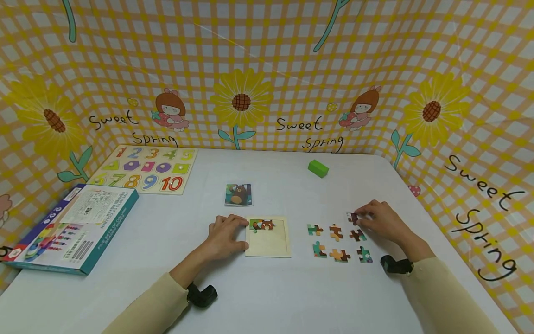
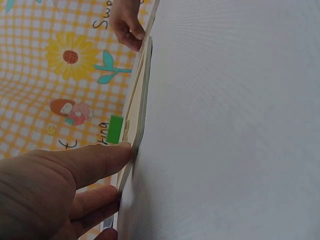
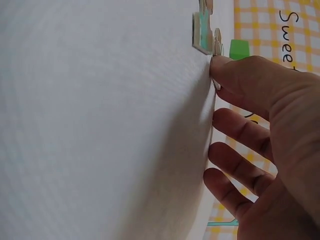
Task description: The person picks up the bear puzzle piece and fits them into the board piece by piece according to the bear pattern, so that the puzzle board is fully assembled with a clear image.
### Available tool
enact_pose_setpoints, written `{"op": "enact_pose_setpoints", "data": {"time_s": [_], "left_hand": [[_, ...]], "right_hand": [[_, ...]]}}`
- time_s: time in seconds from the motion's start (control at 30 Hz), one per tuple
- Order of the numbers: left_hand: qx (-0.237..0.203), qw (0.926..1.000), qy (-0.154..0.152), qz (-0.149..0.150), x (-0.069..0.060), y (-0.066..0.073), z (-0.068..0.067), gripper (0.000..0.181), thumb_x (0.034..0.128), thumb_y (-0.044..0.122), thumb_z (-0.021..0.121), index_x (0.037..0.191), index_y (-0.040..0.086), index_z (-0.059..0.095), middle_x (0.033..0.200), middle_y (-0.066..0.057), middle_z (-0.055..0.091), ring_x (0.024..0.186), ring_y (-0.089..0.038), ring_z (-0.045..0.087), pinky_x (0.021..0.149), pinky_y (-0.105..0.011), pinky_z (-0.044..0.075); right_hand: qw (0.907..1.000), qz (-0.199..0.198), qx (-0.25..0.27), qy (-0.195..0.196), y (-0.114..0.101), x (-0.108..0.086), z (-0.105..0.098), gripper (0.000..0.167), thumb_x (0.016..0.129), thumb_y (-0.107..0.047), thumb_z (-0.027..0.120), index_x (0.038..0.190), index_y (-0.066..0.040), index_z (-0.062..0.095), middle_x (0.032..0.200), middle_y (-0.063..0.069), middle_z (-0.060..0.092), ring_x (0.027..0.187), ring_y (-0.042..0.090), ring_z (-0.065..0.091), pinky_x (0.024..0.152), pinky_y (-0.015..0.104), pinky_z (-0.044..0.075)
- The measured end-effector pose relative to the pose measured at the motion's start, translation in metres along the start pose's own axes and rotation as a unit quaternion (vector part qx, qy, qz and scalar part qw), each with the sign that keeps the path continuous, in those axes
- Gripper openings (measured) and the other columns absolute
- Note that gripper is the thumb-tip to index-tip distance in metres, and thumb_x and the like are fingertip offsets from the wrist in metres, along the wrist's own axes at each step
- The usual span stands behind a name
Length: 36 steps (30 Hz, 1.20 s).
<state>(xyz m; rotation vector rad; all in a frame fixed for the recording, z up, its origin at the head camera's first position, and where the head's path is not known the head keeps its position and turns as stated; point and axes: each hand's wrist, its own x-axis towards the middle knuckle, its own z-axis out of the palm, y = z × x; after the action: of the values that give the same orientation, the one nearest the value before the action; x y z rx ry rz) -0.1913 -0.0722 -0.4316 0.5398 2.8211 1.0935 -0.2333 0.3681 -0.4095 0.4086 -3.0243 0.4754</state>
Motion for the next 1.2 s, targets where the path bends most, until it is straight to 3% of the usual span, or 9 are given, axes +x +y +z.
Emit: {"op": "enact_pose_setpoints", "data": {"time_s": [0.4, 0.9, 1.03, 1.2], "left_hand": [[-0.002, 1.0, -0.001, -0.003, 0.0, 0.001, -0.001, 0.049, 0.0737, 0.019, 0.076, 0.119, 0.01, 0.06, 0.128, -0.004, 0.055, 0.109, -0.028, 0.038, 0.09, -0.048, 0.025], [0.002, 1.0, -0.004, -0.007, 0.0, 0.001, 0.0, 0.048, 0.074, 0.019, 0.076, 0.119, 0.01, 0.061, 0.128, -0.004, 0.055, 0.11, -0.027, 0.038, 0.091, -0.047, 0.025], [-0.007, 0.9999, -0.001, 0.007, -0.002, 0.001, -0.001, 0.047, 0.0746, 0.018, 0.074, 0.119, 0.009, 0.06, 0.127, -0.006, 0.055, 0.108, -0.028, 0.037, 0.09, -0.048, 0.024], [-0.006, 0.9996, 0.007, 0.026, -0.004, 0.001, -0.003, 0.047, 0.0747, 0.02, 0.073, 0.118, 0.008, 0.06, 0.125, -0.007, 0.055, 0.106, -0.028, 0.037, 0.088, -0.047, 0.025]], "right_hand": [[0.9999, -0.001, 0.008, -0.015, -0.016, -0.003, -0.005, 0.031, 0.085, -0.021, 0.065, 0.111, -0.005, 0.067, 0.11, 0.017, 0.062, 0.103, 0.035, 0.046, 0.086, 0.052, 0.04], [0.9969, -0.062, 0.047, 0.005, -0.083, -0.003, 0.011, 0.026, 0.086, -0.017, 0.065, 0.111, -0.009, 0.068, 0.107, 0.008, 0.063, 0.103, 0.026, 0.047, 0.084, 0.046, 0.044], [0.9946, -0.087, 0.054, 0.019, -0.103, -0.001, 0.016, 0.024, 0.085, -0.016, 0.066, 0.108, -0.009, 0.069, 0.104, 0.007, 0.065, 0.099, 0.024, 0.048, 0.079, 0.04, 0.044], [0.9943, -0.088, 0.057, 0.021, -0.126, 0.002, 0.023, 0.024, 0.083, -0.018, 0.068, 0.106, -0.01, 0.07, 0.102, 0.005, 0.065, 0.097, 0.021, 0.047, 0.078, 0.036, 0.044]]}}
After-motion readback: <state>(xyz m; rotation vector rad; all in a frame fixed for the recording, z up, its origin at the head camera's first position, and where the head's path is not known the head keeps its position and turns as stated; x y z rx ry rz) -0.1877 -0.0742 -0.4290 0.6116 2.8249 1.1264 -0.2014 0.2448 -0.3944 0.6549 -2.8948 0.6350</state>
